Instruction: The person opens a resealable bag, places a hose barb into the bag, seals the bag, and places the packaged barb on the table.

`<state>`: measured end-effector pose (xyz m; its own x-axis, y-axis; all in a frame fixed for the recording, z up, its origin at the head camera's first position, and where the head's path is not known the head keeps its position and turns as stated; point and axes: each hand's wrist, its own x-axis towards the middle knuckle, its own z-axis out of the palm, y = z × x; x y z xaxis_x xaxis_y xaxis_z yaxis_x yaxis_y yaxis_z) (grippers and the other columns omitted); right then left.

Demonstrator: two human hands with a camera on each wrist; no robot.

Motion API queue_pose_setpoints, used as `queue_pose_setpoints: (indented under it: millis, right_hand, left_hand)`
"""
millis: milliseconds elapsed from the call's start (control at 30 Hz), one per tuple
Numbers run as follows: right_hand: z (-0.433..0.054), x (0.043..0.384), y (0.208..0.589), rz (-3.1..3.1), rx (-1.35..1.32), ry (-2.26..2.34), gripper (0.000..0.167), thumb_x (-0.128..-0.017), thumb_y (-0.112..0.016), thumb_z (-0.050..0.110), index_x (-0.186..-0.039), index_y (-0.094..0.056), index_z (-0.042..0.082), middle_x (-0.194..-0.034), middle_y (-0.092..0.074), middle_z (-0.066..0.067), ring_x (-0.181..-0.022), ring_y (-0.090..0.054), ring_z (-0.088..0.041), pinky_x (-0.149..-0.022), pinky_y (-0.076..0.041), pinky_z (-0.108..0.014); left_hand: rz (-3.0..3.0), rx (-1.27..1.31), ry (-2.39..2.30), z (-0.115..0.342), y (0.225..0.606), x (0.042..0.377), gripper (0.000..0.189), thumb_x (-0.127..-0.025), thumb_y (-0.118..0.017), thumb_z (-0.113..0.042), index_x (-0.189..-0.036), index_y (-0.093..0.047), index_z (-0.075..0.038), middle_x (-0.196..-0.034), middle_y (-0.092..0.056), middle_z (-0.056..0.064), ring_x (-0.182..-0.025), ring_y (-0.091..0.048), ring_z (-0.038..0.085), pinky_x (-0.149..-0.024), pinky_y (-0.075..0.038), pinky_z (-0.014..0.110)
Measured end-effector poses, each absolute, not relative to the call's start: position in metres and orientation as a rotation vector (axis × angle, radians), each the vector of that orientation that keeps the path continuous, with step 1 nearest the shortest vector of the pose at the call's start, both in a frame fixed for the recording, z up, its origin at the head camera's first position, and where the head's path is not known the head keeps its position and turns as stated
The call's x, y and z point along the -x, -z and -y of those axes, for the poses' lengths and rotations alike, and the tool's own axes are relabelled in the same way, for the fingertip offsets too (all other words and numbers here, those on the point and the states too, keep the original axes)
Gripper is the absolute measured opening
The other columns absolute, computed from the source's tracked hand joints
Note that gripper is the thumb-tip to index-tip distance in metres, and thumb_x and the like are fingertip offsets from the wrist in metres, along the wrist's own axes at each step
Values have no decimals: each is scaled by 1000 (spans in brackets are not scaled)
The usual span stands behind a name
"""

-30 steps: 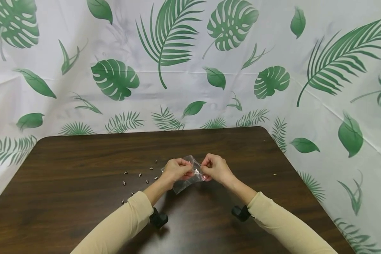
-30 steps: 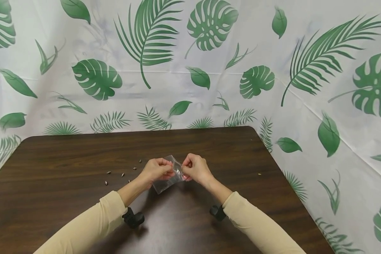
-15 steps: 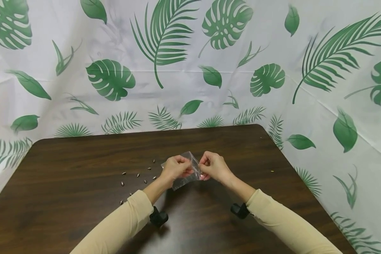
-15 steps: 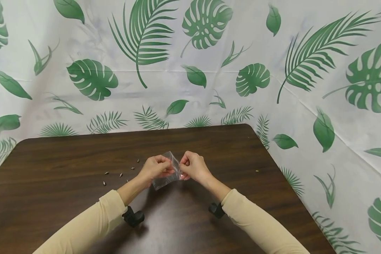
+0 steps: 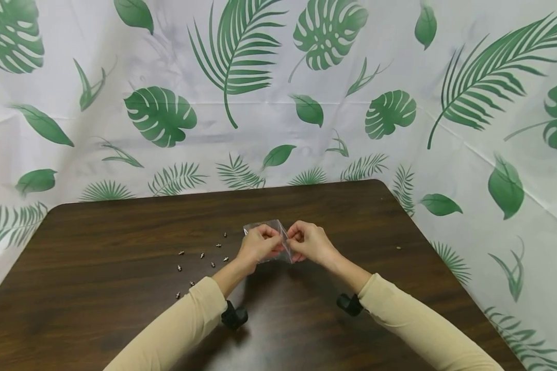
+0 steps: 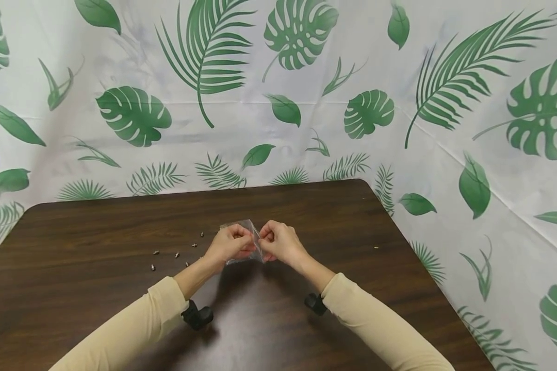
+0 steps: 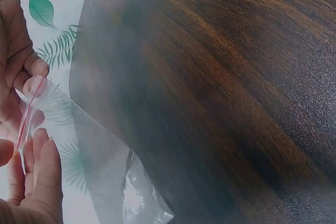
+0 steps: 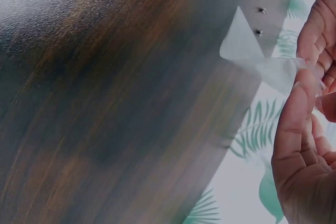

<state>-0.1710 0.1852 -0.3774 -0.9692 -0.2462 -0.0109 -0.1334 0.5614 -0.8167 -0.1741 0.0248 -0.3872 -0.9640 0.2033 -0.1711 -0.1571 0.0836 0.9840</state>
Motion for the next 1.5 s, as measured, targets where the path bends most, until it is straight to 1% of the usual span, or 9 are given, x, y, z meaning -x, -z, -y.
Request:
queue_pose_setpoints:
  millis: [133,333,467,633,767,1000,1133,1367,1500]
  right_hand:
    - [-184,169,379,-2691,382,1339,5,-87,-62,2,-90,-61,-1,-70,-67,-9,-49,-62,-14,-47,-52,-27]
    - [-183,168,378,-2766,345,1290,3,-83,-62,1,-85,-59,1,-65,-62,-4,-47,-59,-10,-46,-51,-26]
    - [-185,170,376,-2841,331,1235,5,-82,-60,-1,-82,-58,3,-61,-60,-2,-45,-57,-9,-44,-49,-25]
    - [-190,174,374,-2901,346,1228,9,-82,-58,-2,-79,-55,5,-58,-58,-2,-43,-59,-8,-43,-49,-24]
    - [-192,172,374,-2905,355,1249,9,-81,-58,-3,-78,-55,5,-56,-58,-3,-43,-59,-10,-42,-49,-24]
    - [-192,170,376,-2890,337,1276,11,-81,-57,-3,-78,-54,6,-56,-58,-3,-43,-59,-9,-43,-49,-25]
    - [-191,168,377,-2877,328,1280,11,-80,-57,-4,-78,-54,6,-56,-59,-3,-42,-59,-9,-42,-49,-25]
    - [-188,166,369,-2907,420,1255,12,-78,-58,-6,-76,-52,5,-55,-59,-3,-41,-58,-8,-41,-48,-24]
    - [-190,167,368,-2895,441,1252,11,-79,-57,-6,-77,-52,4,-56,-59,-3,-43,-59,-9,-43,-49,-24]
  left_hand:
    - [-2139,-78,-1956,-28,390,172,8,-82,-64,-1,-86,-59,3,-78,-68,17,-75,-70,29,-67,-56,34]
    - [-2166,-42,-1961,-35,390,173,10,-78,-64,1,-86,-58,2,-73,-67,10,-66,-68,20,-62,-56,30]
    - [-2238,-39,-1911,-39,387,175,10,-78,-61,-3,-88,-59,0,-71,-66,7,-61,-67,17,-58,-55,27]
    - [-2334,5,-1908,-39,384,177,7,-77,-58,-5,-83,-59,-2,-65,-60,2,-53,-60,8,-55,-55,27]
    - [-2351,24,-1936,-38,386,179,2,-76,-60,-2,-78,-58,-2,-62,-58,0,-50,-59,7,-53,-54,28]
    - [-2435,27,-1878,-34,388,177,6,-73,-59,-2,-73,-55,-6,-55,-53,-4,-47,-56,6,-50,-53,25]
    - [-2503,11,-1834,-31,392,175,4,-73,-58,-4,-72,-55,-6,-54,-52,-5,-45,-54,5,-47,-50,22]
    - [-2582,-110,-1802,-35,388,176,6,-73,-61,-7,-75,-55,-8,-60,-54,-1,-44,-54,6,-44,-46,21]
    - [-2654,-118,-1753,-35,385,177,6,-72,-61,-6,-75,-56,-8,-60,-55,-1,-46,-54,6,-46,-43,21]
